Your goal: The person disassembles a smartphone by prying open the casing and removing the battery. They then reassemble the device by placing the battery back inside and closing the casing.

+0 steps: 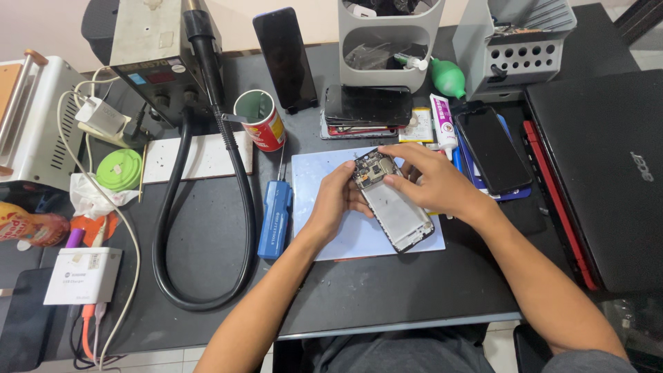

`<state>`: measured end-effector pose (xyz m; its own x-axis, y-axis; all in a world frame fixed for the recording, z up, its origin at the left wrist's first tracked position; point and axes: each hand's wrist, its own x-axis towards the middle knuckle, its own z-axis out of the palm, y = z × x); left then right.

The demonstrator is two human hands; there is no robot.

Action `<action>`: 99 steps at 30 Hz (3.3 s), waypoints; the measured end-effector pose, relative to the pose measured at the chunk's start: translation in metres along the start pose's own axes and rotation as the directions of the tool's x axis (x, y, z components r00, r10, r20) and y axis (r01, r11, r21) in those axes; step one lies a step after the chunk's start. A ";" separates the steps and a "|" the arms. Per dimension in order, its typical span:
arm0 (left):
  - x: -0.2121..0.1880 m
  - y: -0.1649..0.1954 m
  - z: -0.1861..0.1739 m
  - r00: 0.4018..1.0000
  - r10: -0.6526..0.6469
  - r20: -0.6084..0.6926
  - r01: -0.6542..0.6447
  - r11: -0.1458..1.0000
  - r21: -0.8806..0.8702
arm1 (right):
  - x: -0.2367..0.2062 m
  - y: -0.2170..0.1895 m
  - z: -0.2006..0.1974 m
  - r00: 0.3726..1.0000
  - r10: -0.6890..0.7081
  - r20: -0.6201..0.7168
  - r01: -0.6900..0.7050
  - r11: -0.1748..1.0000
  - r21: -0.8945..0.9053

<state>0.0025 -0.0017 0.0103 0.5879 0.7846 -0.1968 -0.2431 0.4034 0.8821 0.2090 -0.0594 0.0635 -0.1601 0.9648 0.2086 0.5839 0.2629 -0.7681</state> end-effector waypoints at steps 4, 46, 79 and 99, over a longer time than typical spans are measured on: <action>0.000 0.001 -0.003 1.000 0.007 0.026 -0.007 1.000 -0.006 | -0.002 0.004 0.003 0.999 -0.049 -0.013 0.049 0.999 -0.023; -0.003 0.012 0.003 1.000 -0.009 0.024 0.008 1.000 0.011 | 0.003 0.012 0.000 0.990 -0.099 -0.102 0.092 0.993 -0.069; -0.005 0.005 0.005 0.999 0.016 0.037 -0.018 0.998 0.065 | 0.013 0.016 0.000 0.927 0.356 0.115 -0.332 0.642 0.691; -0.005 0.005 0.002 0.998 0.045 0.036 -0.048 0.994 0.102 | 0.009 0.020 0.004 0.930 0.334 0.152 -0.342 0.638 0.690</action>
<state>0.0002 -0.0048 0.0168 0.6038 0.7845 -0.1415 -0.1915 0.3151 0.9295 0.2160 -0.0452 0.0481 -0.0751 0.9852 -0.1543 -0.1215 -0.1626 -0.9792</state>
